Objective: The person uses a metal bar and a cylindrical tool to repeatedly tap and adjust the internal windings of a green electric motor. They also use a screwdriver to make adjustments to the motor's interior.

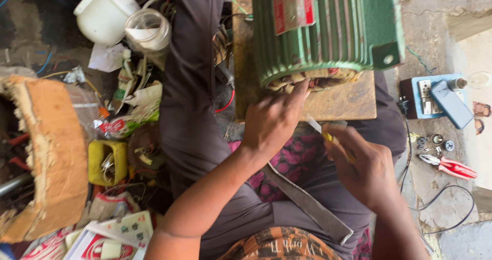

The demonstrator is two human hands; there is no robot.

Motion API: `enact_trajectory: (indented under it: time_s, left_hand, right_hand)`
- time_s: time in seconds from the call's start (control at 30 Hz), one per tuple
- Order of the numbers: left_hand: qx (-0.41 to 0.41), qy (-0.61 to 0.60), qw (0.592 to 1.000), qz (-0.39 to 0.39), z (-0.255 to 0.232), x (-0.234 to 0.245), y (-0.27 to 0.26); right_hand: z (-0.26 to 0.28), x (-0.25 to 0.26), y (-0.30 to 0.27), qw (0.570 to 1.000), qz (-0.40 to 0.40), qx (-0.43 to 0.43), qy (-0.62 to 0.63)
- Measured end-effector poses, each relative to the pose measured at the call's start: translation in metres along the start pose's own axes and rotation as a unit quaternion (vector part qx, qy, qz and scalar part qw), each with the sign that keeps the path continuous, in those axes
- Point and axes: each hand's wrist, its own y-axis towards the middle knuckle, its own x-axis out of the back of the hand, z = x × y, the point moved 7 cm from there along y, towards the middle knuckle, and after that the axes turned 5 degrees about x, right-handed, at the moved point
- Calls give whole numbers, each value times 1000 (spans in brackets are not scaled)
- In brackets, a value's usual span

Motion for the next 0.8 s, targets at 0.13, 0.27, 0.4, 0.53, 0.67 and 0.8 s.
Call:
enact_trajectory:
  time_s: [0.13,0.27,0.4,0.53,0.67,0.8]
  left_hand:
    - [-4,-38,999,31,6,4,-3]
    - [45,-156,984,-77,-3,38,-49]
    - [334,-301,884,-125,-15,5,-192]
    - [732,-456,506,-27,12,-122,-323]
    - [738,-566,365,-43,13,-155,-335]
    - [670,-594,439,-67,-18,-100,-315]
  right_hand:
    - [-69,-74,-30,957,244,-66,-143]
    - [-109,-168,-27,936,298,11,-187]
    - [-89,-194,9,960,66,217,-163]
    - [-105,-259,32,904,277,175,-276]
    - [-105,-275,24,901,273,209,-264]
    - [-93,-240,1,928,164,261,-208]
